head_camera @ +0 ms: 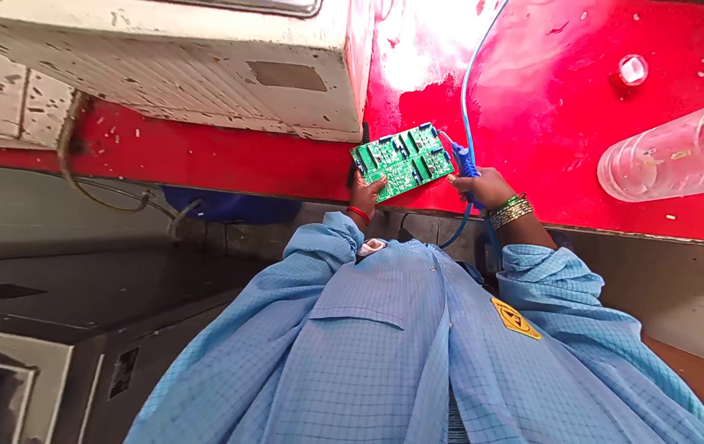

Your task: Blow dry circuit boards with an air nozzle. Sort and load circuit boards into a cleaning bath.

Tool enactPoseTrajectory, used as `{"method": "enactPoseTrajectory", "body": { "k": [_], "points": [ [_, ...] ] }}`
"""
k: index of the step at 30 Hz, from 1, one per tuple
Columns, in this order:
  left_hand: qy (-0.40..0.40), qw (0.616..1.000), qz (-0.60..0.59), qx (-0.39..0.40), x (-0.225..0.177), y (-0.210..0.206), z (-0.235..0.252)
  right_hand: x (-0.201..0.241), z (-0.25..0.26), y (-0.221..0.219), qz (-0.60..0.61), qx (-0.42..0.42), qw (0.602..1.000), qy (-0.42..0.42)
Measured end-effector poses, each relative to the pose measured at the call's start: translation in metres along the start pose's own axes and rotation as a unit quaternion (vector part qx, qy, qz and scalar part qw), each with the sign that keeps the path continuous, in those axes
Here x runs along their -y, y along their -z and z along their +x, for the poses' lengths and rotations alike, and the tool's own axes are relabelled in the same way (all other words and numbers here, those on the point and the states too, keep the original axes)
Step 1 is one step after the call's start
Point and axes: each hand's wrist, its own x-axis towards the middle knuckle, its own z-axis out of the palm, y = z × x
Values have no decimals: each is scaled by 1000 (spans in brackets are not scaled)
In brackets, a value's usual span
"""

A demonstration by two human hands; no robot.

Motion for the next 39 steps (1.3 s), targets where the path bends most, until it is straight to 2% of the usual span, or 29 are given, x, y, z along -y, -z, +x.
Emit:
{"method": "enactPoseTrajectory", "body": {
  "k": [3, 12, 16, 23, 32, 39],
  "points": [
    [3, 1000, 0, 0, 0, 0, 0, 6, 2, -1, 2, -4, 1000, -1],
    [2, 1000, 5, -5, 0, 0, 2, 9, -5, -32, -95, 76, 992, 32],
    [6, 1000, 14, -8, 0, 1, 1, 8, 2, -23, -61, 53, 996, 38],
    [-4, 1000, 10, -8, 3, 2, 2, 8, 12, -6, -3, -2, 1000, -13],
    [4, 1000, 11, -10, 4, 3, 4, 1, -4, -31, -105, 66, 992, 28],
    [6, 1000, 8, -15, 1, 0, 1, 3, -18, -35, -115, 75, 990, 32]
  ]
}}
